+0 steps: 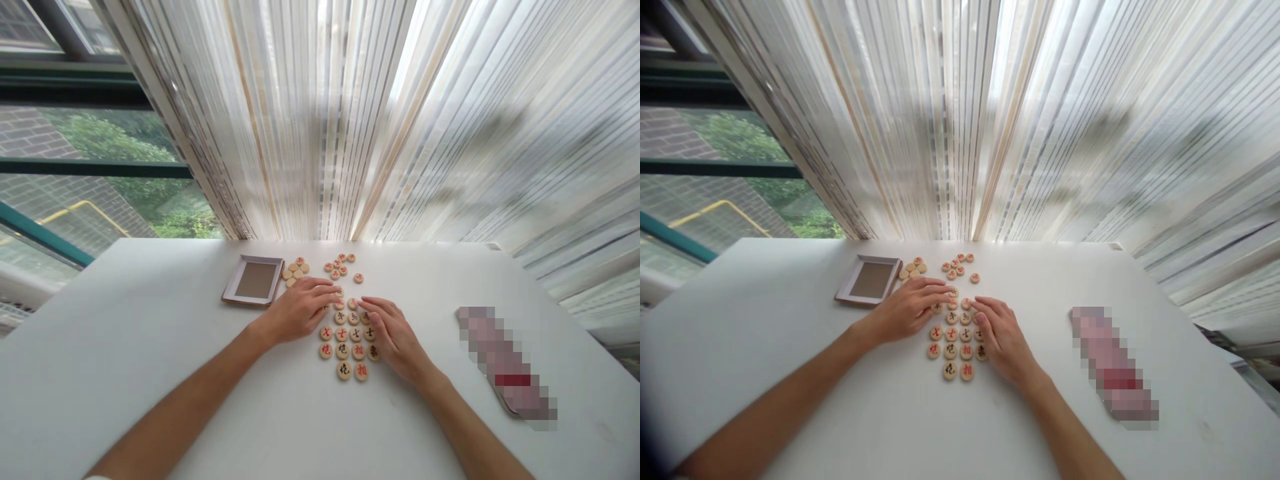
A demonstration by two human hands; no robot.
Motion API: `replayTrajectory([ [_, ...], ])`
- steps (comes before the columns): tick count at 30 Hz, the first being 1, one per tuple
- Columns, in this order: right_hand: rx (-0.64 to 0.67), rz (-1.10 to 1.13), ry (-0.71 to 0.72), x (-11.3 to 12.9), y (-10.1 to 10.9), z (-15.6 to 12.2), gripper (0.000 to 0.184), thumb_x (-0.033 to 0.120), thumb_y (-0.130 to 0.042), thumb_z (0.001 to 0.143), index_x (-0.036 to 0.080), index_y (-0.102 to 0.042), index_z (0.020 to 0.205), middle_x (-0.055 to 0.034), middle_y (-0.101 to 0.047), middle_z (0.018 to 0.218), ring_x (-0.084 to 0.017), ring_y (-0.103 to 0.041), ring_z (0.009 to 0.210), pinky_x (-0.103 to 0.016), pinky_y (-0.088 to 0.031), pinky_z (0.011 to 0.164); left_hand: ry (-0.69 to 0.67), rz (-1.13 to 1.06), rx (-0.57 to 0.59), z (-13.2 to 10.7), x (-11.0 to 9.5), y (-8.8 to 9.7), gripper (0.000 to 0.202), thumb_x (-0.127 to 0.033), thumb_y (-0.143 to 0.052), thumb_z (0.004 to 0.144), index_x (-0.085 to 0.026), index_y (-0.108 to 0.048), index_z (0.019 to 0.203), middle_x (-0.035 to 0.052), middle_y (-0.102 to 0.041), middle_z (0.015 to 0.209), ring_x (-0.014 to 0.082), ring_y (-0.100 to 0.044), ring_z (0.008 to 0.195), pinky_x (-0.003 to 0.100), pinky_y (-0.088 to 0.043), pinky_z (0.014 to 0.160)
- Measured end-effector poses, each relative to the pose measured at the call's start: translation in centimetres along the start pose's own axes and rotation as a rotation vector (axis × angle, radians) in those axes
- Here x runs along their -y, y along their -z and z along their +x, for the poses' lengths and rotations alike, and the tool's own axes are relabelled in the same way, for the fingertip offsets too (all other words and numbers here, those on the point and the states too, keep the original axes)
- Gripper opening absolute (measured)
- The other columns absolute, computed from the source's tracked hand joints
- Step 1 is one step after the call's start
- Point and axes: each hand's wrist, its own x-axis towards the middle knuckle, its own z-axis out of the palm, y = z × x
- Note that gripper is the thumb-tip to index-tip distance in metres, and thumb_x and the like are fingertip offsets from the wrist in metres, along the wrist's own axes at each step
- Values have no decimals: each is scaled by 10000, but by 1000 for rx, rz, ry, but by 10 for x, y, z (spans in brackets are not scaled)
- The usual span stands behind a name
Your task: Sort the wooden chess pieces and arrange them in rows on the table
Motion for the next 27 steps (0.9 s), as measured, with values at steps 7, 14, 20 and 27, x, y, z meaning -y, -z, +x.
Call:
replayTrajectory([
  [7, -87, 132, -26, 3, 3, -2, 350, 316, -360, 1027, 255, -667, 1185, -78, -615, 1217, -241, -541, 1176, -425, -454, 1026, -89, -74, 22, -39, -39, -1, 339, -84, -520, 874, -217, -616, 1172, 59, -677, 1156, 213, -562, 1117, 387, -428, 1008],
  [14, -51, 141, 141, 24, 7, -20, 249, 214, -503, 951, 256, -721, 1064, -75, -601, 875, -229, -561, 870, -385, -520, 759, 33, -112, -114, -73, -40, -24, 305, -68, -544, 860, -209, -623, 1118, 62, -665, 957, 204, -566, 928, 372, -467, 859],
  [20, 176, -9, 291, 43, 11, -26, 197, 176, -557, 883, 249, -740, 898, -50, -583, 801, -205, -519, 798, -373, -463, 756, 44, -124, -99, -75, -39, -27, 265, -105, -562, 870, -213, -638, 1100, 62, -659, 944, 200, -569, 893, 376, -468, 835],
  [27, 202, -63, 367, 48, 4, -27, 193, 164, -546, 865, 217, -717, 793, -38, -550, 750, -188, -472, 747, -380, -404, 753, 26, -125, -117, -76, -38, -28, 208, -103, -569, 863, -189, -654, 1033, 54, -654, 865, 186, -557, 802, 343, -460, 751],
])
